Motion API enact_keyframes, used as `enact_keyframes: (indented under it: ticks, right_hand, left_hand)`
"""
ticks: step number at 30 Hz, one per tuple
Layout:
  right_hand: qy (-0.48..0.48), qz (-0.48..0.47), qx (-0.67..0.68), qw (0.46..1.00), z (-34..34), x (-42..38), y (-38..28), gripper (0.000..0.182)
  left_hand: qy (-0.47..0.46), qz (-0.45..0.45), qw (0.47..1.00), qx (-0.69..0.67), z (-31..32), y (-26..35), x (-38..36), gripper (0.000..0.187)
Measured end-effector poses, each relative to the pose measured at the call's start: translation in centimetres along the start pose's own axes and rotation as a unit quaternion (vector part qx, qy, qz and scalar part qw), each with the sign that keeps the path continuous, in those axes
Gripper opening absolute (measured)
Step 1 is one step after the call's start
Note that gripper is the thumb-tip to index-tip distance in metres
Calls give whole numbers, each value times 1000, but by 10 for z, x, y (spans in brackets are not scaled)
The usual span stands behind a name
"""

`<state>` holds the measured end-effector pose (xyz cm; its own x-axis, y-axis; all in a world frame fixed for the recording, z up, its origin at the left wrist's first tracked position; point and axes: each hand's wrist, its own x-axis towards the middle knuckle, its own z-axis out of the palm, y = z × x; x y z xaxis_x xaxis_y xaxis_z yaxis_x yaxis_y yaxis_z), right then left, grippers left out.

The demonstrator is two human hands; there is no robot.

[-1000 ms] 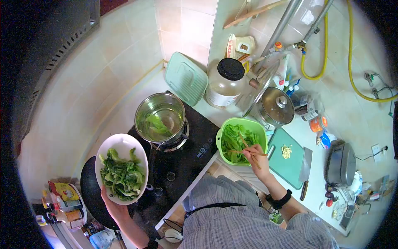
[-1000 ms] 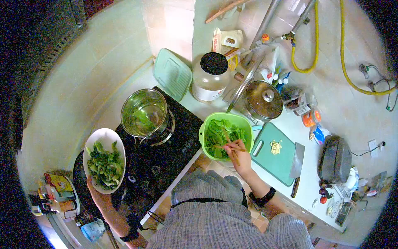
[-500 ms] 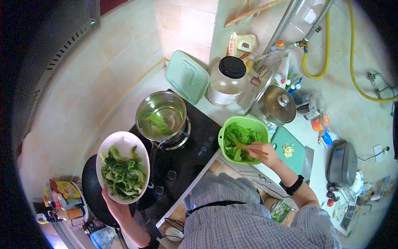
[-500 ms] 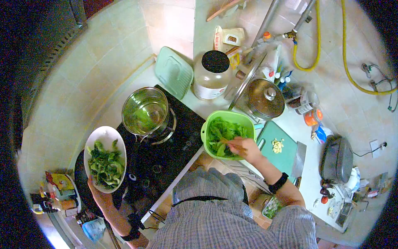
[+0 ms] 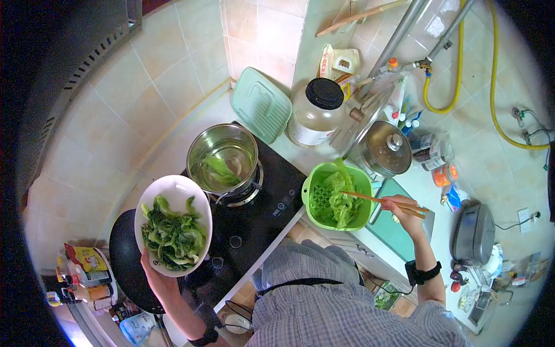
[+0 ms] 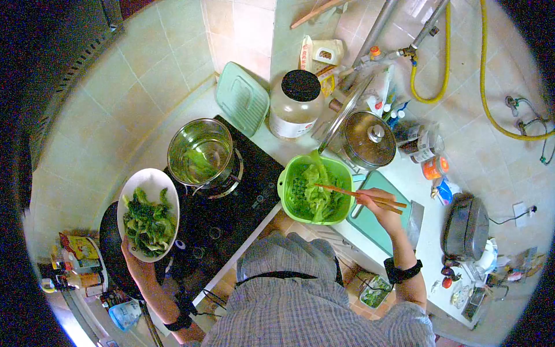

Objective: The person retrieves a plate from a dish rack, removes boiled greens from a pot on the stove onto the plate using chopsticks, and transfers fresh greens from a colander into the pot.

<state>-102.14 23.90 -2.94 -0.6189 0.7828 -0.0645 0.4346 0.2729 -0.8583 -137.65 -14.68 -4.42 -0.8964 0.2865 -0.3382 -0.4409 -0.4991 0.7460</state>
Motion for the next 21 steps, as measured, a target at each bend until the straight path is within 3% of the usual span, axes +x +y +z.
enact_keyframes:
  ticks: [8, 12, 14, 21]
  right_hand:
    - [-7, -51, -37, 998, -20, -11, -27, 16]
    - [-12, -40, -70, 997, -22, -13, -47, 15]
    - [11, -86, -46, 995, -22, -13, -50, 14]
    - [-19, -117, -80, 990, -22, -7, -69, 15]
  left_hand:
    - [-46, 1, 999, 5, 9, -1, -1, 45]
    - [-40, 4, 999, 7, 5, -3, 1, 45]
    - [-10, 22, 1000, 17, 5, -3, -1, 44]
    - [7, 30, 999, 11, -2, -4, -3, 42]
